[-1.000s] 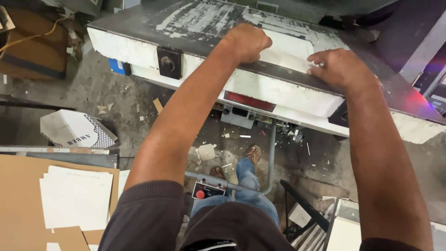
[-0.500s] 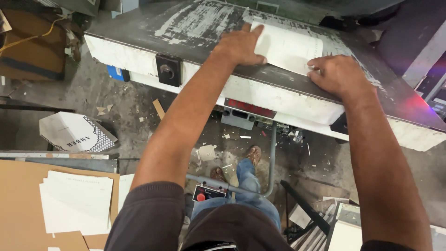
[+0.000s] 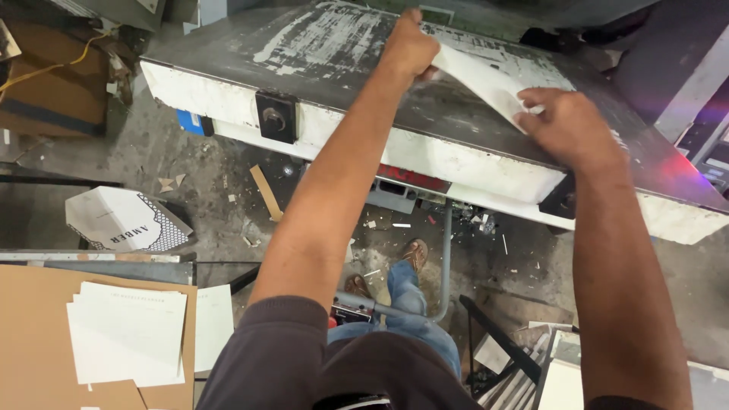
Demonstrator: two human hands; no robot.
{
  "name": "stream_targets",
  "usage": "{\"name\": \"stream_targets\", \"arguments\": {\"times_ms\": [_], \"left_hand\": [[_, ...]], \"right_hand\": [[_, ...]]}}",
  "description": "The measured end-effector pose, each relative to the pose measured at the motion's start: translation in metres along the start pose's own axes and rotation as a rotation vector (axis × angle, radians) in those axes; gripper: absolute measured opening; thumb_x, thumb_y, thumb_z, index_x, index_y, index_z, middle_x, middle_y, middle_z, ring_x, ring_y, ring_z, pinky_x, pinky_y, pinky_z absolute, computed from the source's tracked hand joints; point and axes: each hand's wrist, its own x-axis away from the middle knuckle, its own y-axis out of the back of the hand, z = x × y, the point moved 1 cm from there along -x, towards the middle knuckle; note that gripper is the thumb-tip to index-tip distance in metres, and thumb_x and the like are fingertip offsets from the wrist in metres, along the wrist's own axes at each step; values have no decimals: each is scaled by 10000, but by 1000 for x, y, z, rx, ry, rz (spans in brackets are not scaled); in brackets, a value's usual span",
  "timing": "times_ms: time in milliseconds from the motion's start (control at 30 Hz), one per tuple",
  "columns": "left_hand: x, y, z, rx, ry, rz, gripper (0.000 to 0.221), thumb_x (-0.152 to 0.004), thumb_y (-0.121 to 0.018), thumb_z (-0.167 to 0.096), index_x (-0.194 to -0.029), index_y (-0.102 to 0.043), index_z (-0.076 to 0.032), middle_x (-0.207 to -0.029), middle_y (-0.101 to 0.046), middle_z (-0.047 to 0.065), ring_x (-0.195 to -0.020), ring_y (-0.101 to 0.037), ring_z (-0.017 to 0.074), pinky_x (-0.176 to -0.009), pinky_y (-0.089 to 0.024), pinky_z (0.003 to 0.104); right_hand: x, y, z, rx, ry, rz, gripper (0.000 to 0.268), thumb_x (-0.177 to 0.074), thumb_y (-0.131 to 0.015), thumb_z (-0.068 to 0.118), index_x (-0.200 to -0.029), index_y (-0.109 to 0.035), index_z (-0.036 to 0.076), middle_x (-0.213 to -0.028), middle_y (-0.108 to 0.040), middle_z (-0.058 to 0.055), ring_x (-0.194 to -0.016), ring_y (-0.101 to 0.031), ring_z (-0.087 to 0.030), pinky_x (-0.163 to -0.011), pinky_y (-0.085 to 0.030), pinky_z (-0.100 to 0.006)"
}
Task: Manually align and feed stacks of printed paper into an industrial cutting or binding machine.
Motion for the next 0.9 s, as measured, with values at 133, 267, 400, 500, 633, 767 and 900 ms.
{"name": "stream_targets", "arguments": {"times_ms": [133,267,400,500,633,767,900], "left_hand": [[10,15,-10,225,-129,117,515,-844,-648,-15,-1344,-527,-14,-1004,-728,130,-586,-700,166,-418,-551,290],[39,66,-11,269,-388,218,262,-1003,-664,-69,-1217,-690,79,-1036,-789,129,-746,-746,143,-519,-573,276],[120,165,-3,123,-610,128,239,-1053,-661,-67,-1274,-681,19,-1015,-754,92,-767,-725,117,-570,-596,257],[183,242,25,192,-695,13,362,-1025,-637,-16,-1381,-575,-12,-1136,-709,41,-837,-673,74,-590,-567,231],[273,353,103,118,-744,-311,381,-1079,-633,3,-1452,-552,3,-1267,-684,80,-1013,-651,110,-811,-558,267],[369,440,207,20,-781,-754,402,-1084,-649,41,-1469,-531,48,-1422,-623,149,-1269,-615,178,-1090,-519,322],[447,473,338,276,-565,-1035,444,-1042,-638,-1,-1466,-511,33,-1410,-612,149,-1146,-625,178,-911,-522,302]], "right_hand": [[33,13,-1,-166,54,-214,392,-966,-762,192,-1325,-696,47,-1174,-733,-186,-895,-712,-293,-823,-563,-388],[84,35,32,-334,137,-488,348,-984,-720,34,-1324,-655,2,-1200,-699,-176,-977,-703,-233,-832,-566,-329],[144,-11,-7,-232,189,-578,262,-1069,-702,-43,-1315,-622,-1,-1198,-723,-161,-964,-701,-187,-869,-591,-283],[189,-49,-18,-250,142,-599,207,-1112,-699,-19,-1311,-644,-13,-1155,-718,-134,-956,-713,-182,-885,-583,-276],[236,-114,-28,-313,-45,-508,153,-1118,-676,27,-1261,-668,-27,-1077,-713,-142,-885,-677,-156,-803,-530,-256],[275,-186,-49,-315,-188,-305,219,-1118,-631,97,-1293,-694,-18,-981,-729,-114,-885,-711,-135,-788,-567,-239],[290,-228,-36,-251,-52,-216,241,-1095,-712,176,-1250,-705,-9,-932,-733,-150,-813,-702,-162,-757,-536,-272]]}}
